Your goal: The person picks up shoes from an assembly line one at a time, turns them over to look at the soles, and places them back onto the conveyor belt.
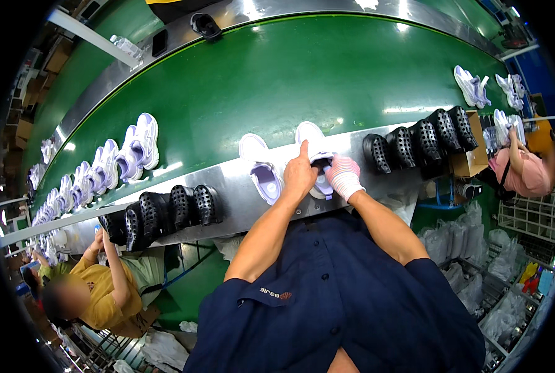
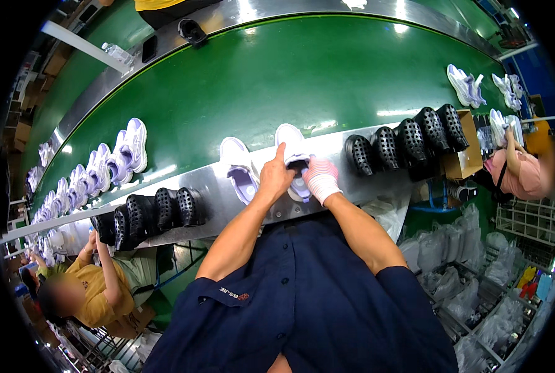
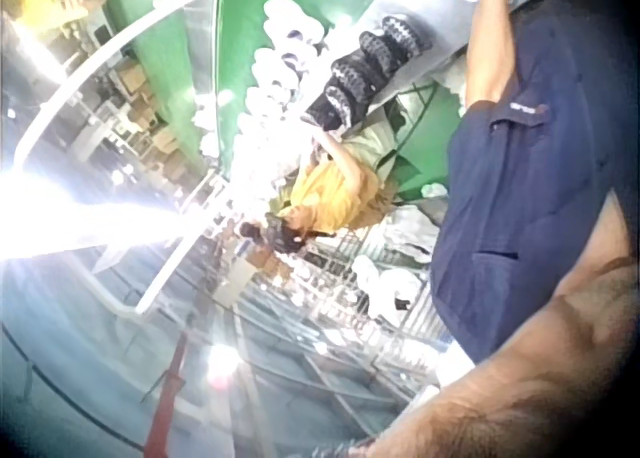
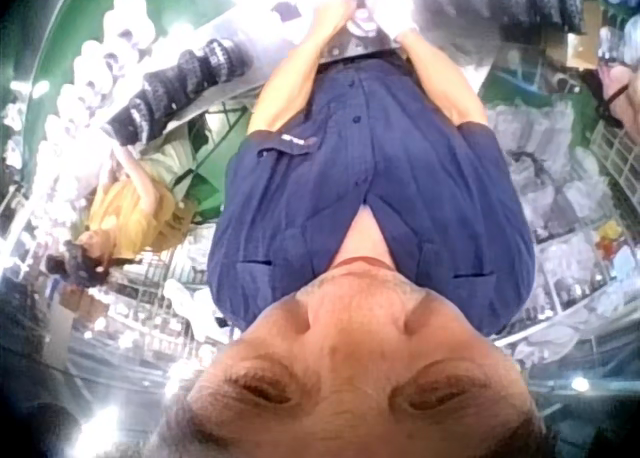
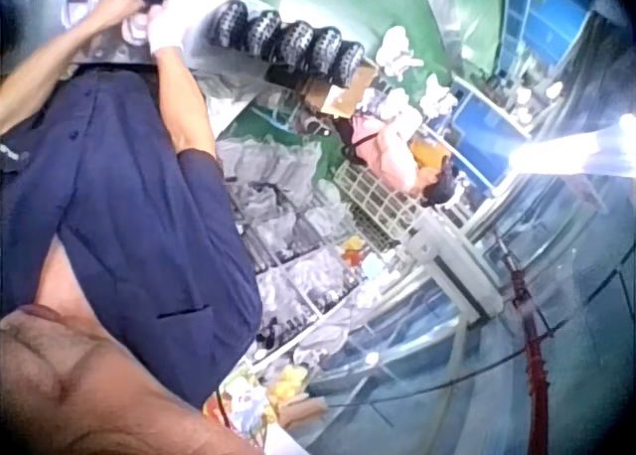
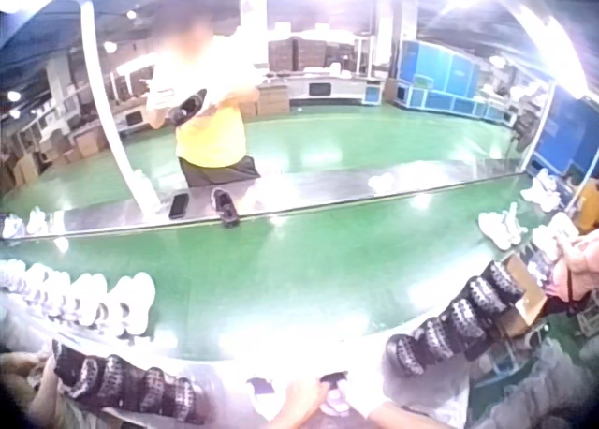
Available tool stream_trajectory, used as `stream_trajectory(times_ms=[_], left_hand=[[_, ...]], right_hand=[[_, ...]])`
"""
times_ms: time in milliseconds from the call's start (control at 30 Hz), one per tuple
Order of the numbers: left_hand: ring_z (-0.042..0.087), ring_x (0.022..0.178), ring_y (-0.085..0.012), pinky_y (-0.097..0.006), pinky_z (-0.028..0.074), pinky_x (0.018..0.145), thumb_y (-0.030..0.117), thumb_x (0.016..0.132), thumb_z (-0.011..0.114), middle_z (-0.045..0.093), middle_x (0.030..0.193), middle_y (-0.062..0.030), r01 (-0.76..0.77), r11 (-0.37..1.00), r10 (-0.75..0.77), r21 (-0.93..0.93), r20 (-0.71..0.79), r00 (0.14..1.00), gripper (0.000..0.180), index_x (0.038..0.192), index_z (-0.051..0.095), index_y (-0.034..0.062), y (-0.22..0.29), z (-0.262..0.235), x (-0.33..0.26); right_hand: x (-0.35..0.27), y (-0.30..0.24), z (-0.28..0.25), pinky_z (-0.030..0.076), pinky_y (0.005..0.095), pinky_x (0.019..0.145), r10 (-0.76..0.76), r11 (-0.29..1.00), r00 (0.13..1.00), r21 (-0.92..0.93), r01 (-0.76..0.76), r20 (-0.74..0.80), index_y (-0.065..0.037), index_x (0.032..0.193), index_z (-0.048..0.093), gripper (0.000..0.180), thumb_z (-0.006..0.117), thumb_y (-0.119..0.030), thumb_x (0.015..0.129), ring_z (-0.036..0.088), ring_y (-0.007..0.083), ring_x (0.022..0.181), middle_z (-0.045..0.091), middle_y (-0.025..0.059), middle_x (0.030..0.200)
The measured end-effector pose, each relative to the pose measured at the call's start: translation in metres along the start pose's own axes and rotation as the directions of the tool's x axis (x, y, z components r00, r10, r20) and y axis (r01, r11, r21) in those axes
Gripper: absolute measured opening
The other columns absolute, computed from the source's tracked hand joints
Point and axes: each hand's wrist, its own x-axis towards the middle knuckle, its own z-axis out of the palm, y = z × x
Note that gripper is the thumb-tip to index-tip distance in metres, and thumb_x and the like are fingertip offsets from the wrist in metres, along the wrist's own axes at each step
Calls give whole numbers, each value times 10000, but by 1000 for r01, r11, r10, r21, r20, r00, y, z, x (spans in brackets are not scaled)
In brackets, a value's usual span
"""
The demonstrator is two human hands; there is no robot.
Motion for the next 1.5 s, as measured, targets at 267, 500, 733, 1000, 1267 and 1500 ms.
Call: stream_trajectory(times_ms=[267, 500, 733, 1000, 1267, 1500], left_hand=[[653, 731, -379, -471, 508, 698, 305, 856, 770, 672, 753, -216, -143, 983, 132, -115, -100, 986, 344, 782, 684, -19, 3, -23, 38], [623, 706, -188, -362, 498, 633, 387, 918, 745, 667, 788, -95, 262, 822, -191, -505, 190, 963, 408, 961, 693, -16, -13, -22, 46], [673, 1048, -405, -453, 553, 896, 251, 860, 793, 671, 1195, -255, -61, 990, 60, -128, -6, 998, 614, 1373, 564, 2, 6, -46, -109], [557, 1191, -520, -508, 472, 1038, 272, 821, 817, 528, 1325, -384, -56, 987, 101, 152, -308, 946, 437, 1139, 700, -4, -57, -30, -104], [627, 1000, -368, -445, 518, 882, 169, 887, 732, 658, 1088, -168, -8, 992, 78, 122, -585, 807, 247, 1091, 695, 37, -56, -87, -153], [593, 991, -384, -476, 500, 867, 194, 844, 806, 606, 1024, -174, 489, 816, 71, 307, -894, 442, 388, 1138, 650, -7, -141, -188, -196]], right_hand=[[-2, -1, -4, 555, 502, 840, -41, 998, 998, -36, 43, 40, -95, 1112, 674, 322, 677, -346, 910, 710, 386, 959, 737, 184, 988], [0, -2, 2, 557, 496, 843, -25, 1000, 1000, 5, 24, 13, -95, 1086, 686, 277, 687, -297, 897, 712, 380, 958, 738, 177, 988], [0, -1, -11, 558, 480, 874, 37, 999, 991, -19, -34, 129, -87, 1143, 684, 312, 683, -272, 892, 711, 370, 1014, 739, 180, 1041], [-2, -9, -5, 546, 500, 877, -87, 996, 994, 4, 87, 64, -109, 1114, 726, 321, 630, -313, 886, 702, 394, 996, 734, 211, 1028], [-19, 3, -47, 542, 520, 836, -185, 971, 972, -128, 203, 144, -16, 1023, 706, 518, 690, -512, 873, 695, 437, 952, 717, 267, 974], [-67, -53, -87, 542, 459, 687, -381, 881, 918, 344, 325, 110, -38, 902, 722, 333, 714, -370, 913, 694, 430, 768, 699, 230, 776]])
